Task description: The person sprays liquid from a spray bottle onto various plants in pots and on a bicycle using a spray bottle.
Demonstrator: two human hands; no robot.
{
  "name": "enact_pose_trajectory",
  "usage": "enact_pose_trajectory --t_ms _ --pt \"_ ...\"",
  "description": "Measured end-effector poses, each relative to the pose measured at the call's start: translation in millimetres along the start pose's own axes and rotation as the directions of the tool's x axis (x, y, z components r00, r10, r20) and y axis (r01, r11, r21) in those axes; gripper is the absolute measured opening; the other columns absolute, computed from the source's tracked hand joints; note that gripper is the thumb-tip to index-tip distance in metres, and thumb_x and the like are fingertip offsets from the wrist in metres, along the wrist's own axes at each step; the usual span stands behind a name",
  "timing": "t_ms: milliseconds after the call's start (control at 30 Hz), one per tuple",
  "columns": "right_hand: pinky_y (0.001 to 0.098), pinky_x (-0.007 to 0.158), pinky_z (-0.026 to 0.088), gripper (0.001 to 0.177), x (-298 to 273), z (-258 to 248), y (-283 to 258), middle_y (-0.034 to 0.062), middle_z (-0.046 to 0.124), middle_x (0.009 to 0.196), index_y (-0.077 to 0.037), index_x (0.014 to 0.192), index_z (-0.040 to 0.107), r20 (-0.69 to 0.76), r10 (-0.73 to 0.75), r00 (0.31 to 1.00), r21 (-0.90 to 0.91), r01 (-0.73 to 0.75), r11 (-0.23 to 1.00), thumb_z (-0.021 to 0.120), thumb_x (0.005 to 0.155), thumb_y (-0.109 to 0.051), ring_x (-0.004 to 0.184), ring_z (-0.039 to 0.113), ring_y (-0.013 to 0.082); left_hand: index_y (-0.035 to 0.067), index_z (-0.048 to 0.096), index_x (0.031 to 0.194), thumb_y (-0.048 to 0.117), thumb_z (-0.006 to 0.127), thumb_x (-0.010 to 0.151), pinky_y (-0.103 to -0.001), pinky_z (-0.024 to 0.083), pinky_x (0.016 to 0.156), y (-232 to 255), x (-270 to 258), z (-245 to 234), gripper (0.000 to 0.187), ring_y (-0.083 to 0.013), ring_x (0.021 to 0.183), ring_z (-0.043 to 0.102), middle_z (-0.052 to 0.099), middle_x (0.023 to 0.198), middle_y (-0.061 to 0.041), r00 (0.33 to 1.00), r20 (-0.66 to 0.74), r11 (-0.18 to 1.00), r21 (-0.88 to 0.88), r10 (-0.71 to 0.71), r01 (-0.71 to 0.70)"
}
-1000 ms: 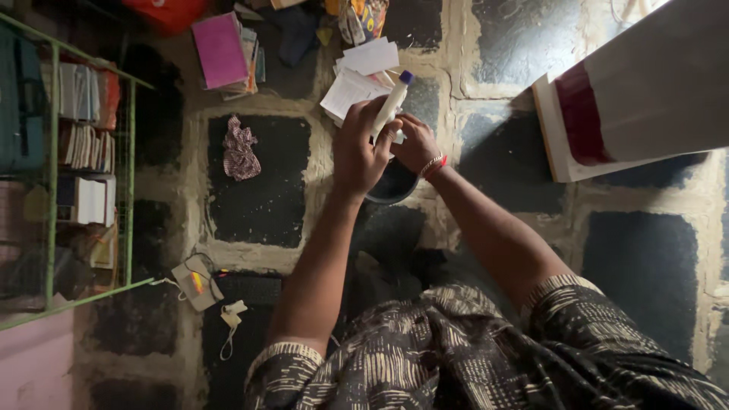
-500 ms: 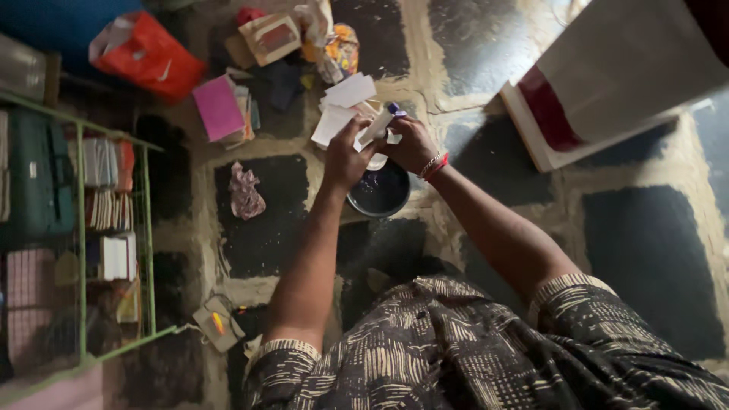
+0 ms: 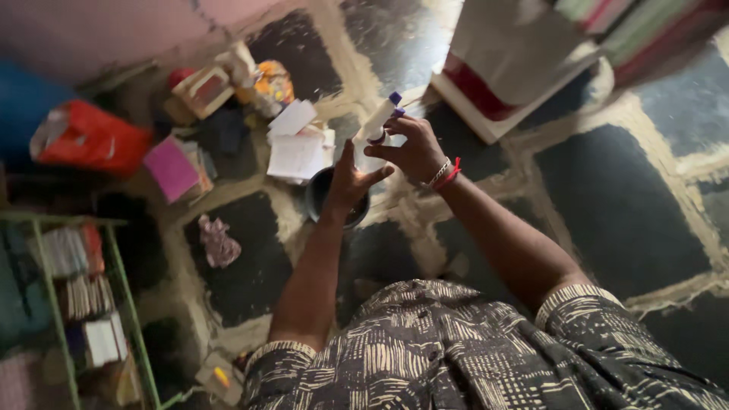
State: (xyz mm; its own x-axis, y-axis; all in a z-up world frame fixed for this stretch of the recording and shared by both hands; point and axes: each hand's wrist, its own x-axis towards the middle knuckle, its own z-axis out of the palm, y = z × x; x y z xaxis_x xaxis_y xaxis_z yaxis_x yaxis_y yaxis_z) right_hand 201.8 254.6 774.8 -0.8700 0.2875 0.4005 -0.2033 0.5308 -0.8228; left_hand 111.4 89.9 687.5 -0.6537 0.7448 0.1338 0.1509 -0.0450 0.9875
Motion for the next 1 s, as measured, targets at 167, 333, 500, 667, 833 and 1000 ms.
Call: enact_pose_trajectory --t_ms 167,333,500,667,833,1000 --pt "0.0364 0.091 0.057 0.058 -34 -87 20 0.0186 0.071 0.117 0.003 0.118 0.069 -0.114 -0.079 0.990 -0.299 0.042 0.953 0.096 0.074 -0.023 0.107 0.071 0.0312 0.003 0.045 0.147 0.033 0.093 0.081 -0.040 0.055 0.102 -12 38 99 0.087 -0.0255 0.121 0.066 0.065 0.132 -0.014 0.983 0.017 0.977 0.102 0.184 -0.185" --pt "0.0359 0.098 0.059 0.061 -93 -215 42 0.0173 0.071 0.129 -0.001 0.129 0.067 -0.237 -0.003 0.971 -0.224 -0.052 0.973 0.093 0.079 -0.024 0.116 0.071 0.0284 0.003 0.044 0.148 0.030 0.093 0.082 -0.041 0.054 0.104 -1 73 221 0.086 -0.0271 0.121 0.065 0.065 0.133 -0.016 0.979 0.053 0.979 0.036 0.198 -0.200" --pt "0.0383 0.108 0.057 0.070 -113 -372 56 0.0155 0.064 0.142 -0.006 0.142 0.057 -0.312 -0.082 0.946 -0.274 -0.007 0.962 0.095 0.087 -0.026 0.134 0.065 0.0274 0.012 0.048 0.141 0.033 0.095 0.077 -0.038 0.058 0.095 20 118 341 0.082 -0.0227 0.112 0.072 0.073 0.122 -0.013 0.974 0.211 0.986 0.124 0.084 -0.112" --pt "0.0400 0.109 0.054 0.079 -116 -478 76 0.0122 0.063 0.140 -0.007 0.152 0.049 -0.169 0.028 0.985 -0.242 -0.069 0.968 0.092 0.089 -0.024 0.129 0.064 0.0256 0.013 0.045 0.143 0.029 0.096 0.073 -0.037 0.057 0.092 31 161 461 0.089 -0.0202 0.108 0.068 0.070 0.119 -0.011 0.940 0.326 0.986 0.093 0.101 -0.138" --pt "0.0376 0.109 0.058 0.067 -134 -565 110 0.0130 0.060 0.139 -0.012 0.146 0.056 -0.265 -0.038 0.963 -0.282 -0.039 0.959 0.090 0.089 -0.017 0.130 0.064 0.0265 0.011 0.050 0.143 0.023 0.095 0.073 -0.035 0.056 0.092 42 214 563 0.084 -0.0179 0.108 0.065 0.067 0.119 -0.008 0.882 0.457 0.991 -0.120 0.113 -0.065" --pt "0.0358 0.091 0.058 0.066 -130 -657 153 0.0143 0.059 0.123 -0.016 0.140 0.061 -0.364 -0.058 0.929 -0.519 -0.151 0.841 0.095 0.084 -0.016 0.105 0.065 0.0231 0.009 0.049 0.144 0.022 0.093 0.075 -0.033 0.056 0.092 43 294 656 0.083 -0.0157 0.108 0.065 0.067 0.118 -0.006 0.801 0.596 0.965 -0.240 0.060 0.106"
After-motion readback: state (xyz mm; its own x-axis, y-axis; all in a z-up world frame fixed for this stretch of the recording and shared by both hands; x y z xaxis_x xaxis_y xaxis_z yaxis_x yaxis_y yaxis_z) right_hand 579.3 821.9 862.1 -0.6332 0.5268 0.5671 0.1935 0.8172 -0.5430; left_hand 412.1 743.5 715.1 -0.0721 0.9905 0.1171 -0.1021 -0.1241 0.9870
